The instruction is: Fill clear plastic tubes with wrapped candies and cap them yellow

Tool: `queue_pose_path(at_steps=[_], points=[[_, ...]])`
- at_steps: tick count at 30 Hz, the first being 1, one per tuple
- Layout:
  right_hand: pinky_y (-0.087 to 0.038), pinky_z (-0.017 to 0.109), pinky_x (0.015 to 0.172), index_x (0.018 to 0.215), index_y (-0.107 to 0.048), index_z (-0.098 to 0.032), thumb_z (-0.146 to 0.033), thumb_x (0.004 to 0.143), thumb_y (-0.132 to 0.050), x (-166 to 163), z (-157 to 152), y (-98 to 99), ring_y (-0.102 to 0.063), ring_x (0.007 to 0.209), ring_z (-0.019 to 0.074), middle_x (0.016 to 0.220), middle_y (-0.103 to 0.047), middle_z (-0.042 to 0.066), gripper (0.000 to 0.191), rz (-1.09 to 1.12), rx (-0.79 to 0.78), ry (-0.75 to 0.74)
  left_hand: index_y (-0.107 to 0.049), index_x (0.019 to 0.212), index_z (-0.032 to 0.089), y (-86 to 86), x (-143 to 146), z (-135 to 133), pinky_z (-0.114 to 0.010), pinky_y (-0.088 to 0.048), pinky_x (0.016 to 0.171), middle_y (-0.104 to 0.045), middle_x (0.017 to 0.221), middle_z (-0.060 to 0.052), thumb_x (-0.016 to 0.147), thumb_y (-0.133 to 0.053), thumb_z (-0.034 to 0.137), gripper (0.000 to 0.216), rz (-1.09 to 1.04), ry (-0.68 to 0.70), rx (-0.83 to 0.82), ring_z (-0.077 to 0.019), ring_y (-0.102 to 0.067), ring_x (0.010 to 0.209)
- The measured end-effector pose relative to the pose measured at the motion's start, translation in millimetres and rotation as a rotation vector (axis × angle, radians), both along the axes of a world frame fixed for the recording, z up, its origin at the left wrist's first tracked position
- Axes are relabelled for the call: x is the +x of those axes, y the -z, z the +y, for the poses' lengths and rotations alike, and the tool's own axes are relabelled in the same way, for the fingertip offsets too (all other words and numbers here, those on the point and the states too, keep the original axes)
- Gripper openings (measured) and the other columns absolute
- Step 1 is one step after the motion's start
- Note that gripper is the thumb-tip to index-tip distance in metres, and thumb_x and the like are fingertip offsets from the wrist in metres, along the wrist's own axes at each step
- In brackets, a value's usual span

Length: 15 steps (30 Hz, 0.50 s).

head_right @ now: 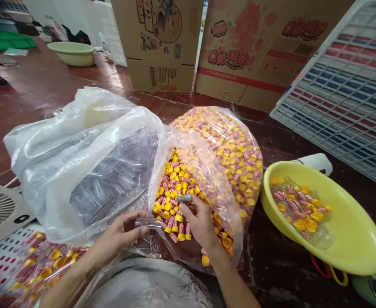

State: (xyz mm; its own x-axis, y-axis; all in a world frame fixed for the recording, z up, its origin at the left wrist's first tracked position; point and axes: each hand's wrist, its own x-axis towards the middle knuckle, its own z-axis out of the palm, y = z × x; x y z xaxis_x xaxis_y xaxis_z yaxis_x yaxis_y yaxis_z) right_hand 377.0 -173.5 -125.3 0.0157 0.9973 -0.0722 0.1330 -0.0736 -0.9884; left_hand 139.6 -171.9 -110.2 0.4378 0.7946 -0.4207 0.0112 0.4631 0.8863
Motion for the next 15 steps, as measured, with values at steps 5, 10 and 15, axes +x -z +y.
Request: queue_pose_path(at_steps=[5, 10, 15], points=[[-0.057, 0.029, 0.076, 0.089, -0.069, -0.021, -0.045, 0.08, -0.078, -23, -1, 1.8, -0.069, 0.077, 0.0165, 0.083, -0.072, -0.001, 0.028, 0.295, -0.058, 0.144, -0.063, 0.084, 0.017, 13.7, 24, -11, -0.023, -0.05, 0.069, -0.072, 0.078, -0.002, 0.068, -0.086, 0.033, 0.032, -0.25, -0.105, -0.133, -0.0136, -0.064, 0.073], [-0.059, 0.031, 0.072, 0.096, -0.066, -0.021, -0.053, 0.083, -0.074, -36, -5, 14.1, -0.071, 0.08, 0.019, 0.089, -0.073, 0.003, 0.035, 0.41, -0.123, 0.246, -0.065, 0.086, 0.017, 12.8, 41, -16, -0.027, -0.057, 0.076, -0.073, 0.084, -0.002, 0.065, -0.088, 0.018, 0.03, -0.493, -0.2, -0.365, -0.0147, -0.07, 0.077], [-0.055, 0.043, 0.097, 0.109, -0.068, -0.021, -0.06, 0.084, -0.068, -29, -9, -5.1, -0.068, 0.113, 0.0271, 0.113, -0.073, 0.011, 0.046, 0.627, -0.272, 0.048, -0.069, 0.096, 0.016, 12.9, 50, -12, -0.028, -0.059, 0.079, -0.073, 0.091, -0.003, 0.071, -0.085, 0.017, 0.029, -0.531, -0.184, -0.356, -0.0137, -0.071, 0.078]])
